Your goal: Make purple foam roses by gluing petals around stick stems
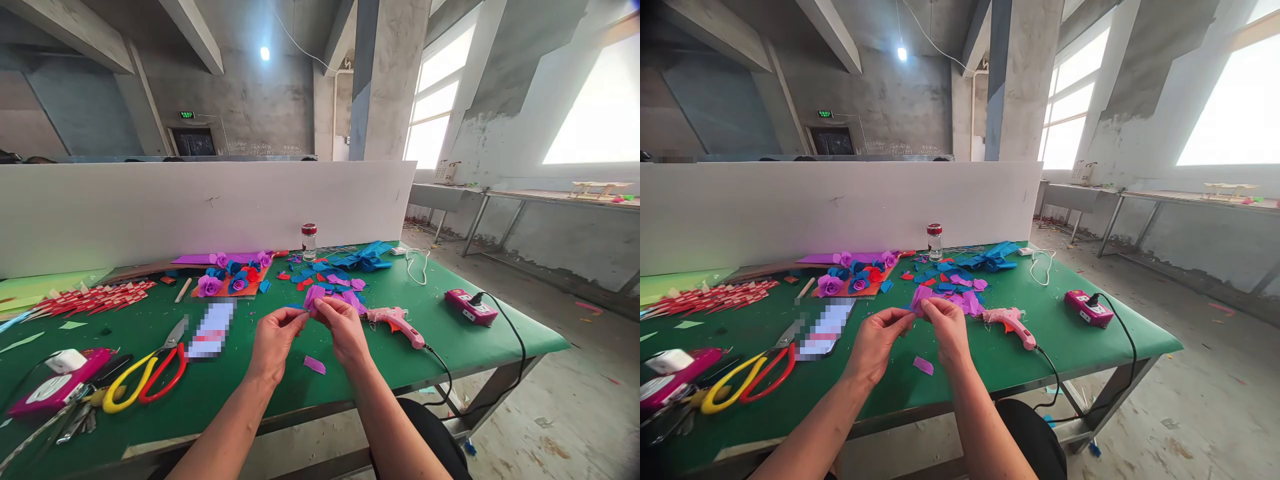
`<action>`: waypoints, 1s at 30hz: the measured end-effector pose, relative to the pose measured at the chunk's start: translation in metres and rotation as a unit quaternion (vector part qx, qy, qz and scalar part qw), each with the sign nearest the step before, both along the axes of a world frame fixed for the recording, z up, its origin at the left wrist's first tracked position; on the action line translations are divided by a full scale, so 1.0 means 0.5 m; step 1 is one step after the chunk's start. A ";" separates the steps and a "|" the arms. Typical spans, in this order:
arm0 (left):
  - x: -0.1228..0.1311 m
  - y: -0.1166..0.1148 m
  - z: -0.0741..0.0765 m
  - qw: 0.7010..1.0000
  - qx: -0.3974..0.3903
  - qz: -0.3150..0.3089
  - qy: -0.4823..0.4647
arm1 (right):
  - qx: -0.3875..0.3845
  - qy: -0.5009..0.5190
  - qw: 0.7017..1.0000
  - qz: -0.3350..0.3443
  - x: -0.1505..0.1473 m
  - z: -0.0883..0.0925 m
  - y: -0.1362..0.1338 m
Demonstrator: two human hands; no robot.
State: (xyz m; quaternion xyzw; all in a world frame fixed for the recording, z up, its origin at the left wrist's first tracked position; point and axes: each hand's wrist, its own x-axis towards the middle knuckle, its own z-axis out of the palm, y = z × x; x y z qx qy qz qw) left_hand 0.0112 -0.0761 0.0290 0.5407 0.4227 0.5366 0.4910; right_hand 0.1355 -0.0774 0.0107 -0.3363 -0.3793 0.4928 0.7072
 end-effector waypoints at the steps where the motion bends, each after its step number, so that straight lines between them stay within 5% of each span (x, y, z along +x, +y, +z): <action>1: 0.000 0.000 0.000 1.000 0.001 -0.001 -0.002 | -0.001 0.002 1.000 0.001 0.000 0.000 0.000; 21: 0.008 0.000 -0.017 1.000 -0.001 0.011 -0.023 | 0.014 0.003 1.000 0.009 -0.014 0.006 -0.012; 26: -0.018 0.011 -0.003 0.996 -0.022 -0.083 -0.017 | 0.006 -0.004 1.000 0.013 -0.001 0.010 -0.016; 30: -0.047 0.032 0.005 0.997 -0.024 -0.073 0.017 | -0.025 -0.021 0.997 0.067 0.003 0.019 -0.030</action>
